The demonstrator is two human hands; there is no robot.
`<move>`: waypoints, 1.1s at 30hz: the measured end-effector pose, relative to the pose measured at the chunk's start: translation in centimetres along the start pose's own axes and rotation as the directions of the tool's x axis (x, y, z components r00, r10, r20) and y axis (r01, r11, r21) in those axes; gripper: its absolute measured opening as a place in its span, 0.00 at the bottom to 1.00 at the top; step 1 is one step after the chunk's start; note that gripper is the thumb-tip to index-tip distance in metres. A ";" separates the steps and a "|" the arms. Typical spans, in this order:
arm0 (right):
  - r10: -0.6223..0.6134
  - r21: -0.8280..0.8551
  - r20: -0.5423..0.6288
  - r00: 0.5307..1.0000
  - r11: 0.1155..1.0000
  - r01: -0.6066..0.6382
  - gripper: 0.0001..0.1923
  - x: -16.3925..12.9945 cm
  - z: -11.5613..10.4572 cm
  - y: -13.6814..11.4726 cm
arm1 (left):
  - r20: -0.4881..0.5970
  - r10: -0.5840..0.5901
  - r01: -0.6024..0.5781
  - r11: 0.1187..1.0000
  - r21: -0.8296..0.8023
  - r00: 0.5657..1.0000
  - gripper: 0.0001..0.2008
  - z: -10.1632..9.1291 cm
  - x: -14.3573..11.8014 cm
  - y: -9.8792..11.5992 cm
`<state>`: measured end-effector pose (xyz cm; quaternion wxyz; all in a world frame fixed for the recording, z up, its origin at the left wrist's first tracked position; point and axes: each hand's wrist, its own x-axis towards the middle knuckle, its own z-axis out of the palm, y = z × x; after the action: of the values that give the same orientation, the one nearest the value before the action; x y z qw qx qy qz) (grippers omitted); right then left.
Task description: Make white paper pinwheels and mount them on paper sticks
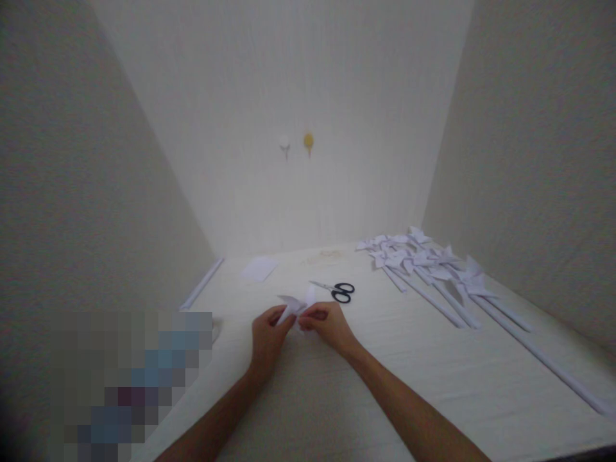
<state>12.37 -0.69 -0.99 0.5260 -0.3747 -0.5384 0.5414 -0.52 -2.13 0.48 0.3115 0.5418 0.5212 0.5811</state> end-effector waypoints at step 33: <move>0.002 -0.026 -0.015 1.000 1.000 -0.002 0.09 -0.2 -0.1 -0.3 | 0.001 0.006 -0.006 1.000 0.022 1.000 0.08 -0.1 0.1 -0.4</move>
<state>12.59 -0.92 -0.76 0.5247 -0.3861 -0.5410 0.5319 -0.70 -1.93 0.10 0.3041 0.5470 0.5259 0.5760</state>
